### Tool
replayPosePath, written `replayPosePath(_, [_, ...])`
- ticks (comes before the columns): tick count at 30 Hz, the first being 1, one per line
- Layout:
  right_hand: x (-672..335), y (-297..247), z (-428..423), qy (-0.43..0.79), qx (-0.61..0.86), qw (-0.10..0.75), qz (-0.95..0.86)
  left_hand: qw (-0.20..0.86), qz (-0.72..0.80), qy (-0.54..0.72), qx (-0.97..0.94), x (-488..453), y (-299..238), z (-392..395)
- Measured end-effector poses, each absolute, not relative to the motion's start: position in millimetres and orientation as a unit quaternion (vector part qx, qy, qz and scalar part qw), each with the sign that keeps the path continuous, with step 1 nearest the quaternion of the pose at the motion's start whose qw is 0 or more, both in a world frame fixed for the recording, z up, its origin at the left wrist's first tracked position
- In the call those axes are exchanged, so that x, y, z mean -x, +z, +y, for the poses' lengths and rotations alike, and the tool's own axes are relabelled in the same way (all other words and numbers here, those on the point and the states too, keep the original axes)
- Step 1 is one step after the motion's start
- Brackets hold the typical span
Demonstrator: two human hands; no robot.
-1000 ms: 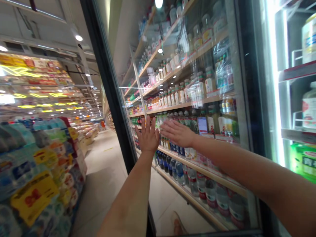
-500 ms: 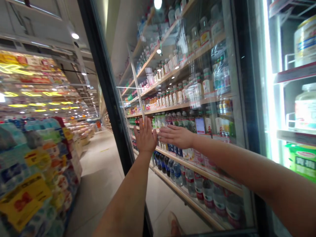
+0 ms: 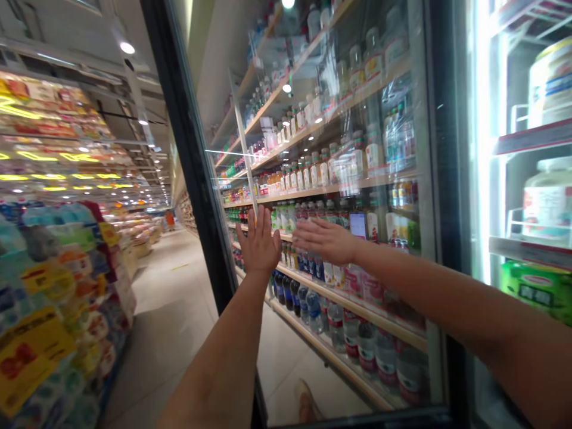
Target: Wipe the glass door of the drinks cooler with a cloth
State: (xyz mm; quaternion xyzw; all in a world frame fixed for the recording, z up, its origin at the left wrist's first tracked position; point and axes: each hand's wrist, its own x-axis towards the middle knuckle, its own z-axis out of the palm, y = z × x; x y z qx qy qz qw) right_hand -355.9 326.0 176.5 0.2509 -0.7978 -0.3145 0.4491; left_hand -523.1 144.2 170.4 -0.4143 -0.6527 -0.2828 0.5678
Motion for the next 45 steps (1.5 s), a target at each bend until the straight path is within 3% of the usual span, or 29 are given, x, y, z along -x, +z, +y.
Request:
replayPosePath(4, [347.5, 178.2, 332.7, -0.252, -0.096, 0.577, -0.771, 0.573, -0.653, -0.272, 0.414, 522.8, 169.4, 143.9])
replayPosePath(10, [334.3, 153.2, 346.1, -0.324, -0.244, 0.458, -0.791, 0.574, -0.646, -0.281, 0.417, 521.5, 169.4, 144.1])
replayPosePath(15, [311.1, 163.0, 363.8, -0.249, -0.032, 0.596, -0.763, 0.568, -0.647, -0.287, 0.42, 522.8, 169.0, 144.8])
replayPosePath(17, [305.3, 150.2, 366.5, -0.245, -0.031, 0.604, -0.758, 0.569, -0.647, -0.284, 0.42, 523.0, 169.0, 145.1])
replayPosePath(21, [293.8, 122.0, 375.5, -0.337, -0.188, 0.463, -0.798, 0.57, -0.646, -0.283, 0.422, 522.9, 169.8, 145.5])
replayPosePath(23, [286.9, 124.7, 384.6, -0.359, -0.195, 0.439, -0.8, 0.568, -0.644, -0.287, 0.425, 523.1, 170.2, 145.6])
replayPosePath(29, [278.3, 131.5, 395.3, -0.233, 0.035, 0.637, -0.734, 0.557, -0.642, -0.304, 0.43, 524.1, 170.2, 145.8])
replayPosePath(31, [277.9, 113.1, 389.6, -0.248, 0.007, 0.608, -0.754, 0.554, -0.642, -0.308, 0.432, 523.8, 170.2, 145.9])
replayPosePath(35, [266.5, 92.9, 388.7, -0.354, -0.136, 0.465, -0.8, 0.553, -0.64, -0.313, 0.433, 523.1, 170.2, 145.8])
replayPosePath(37, [258.0, 101.1, 397.1, -0.354, -0.088, 0.482, -0.797, 0.554, -0.639, -0.312, 0.433, 523.0, 170.1, 145.7])
replayPosePath(42, [246.5, 106.7, 414.8, -0.233, 0.124, 0.636, -0.725, 0.549, -0.644, -0.311, 0.432, 521.1, 170.4, 145.4])
replayPosePath(45, [239.6, 86.1, 415.3, -0.298, 0.041, 0.566, -0.768, 0.538, -0.651, -0.317, 0.431, 519.5, 171.3, 145.6])
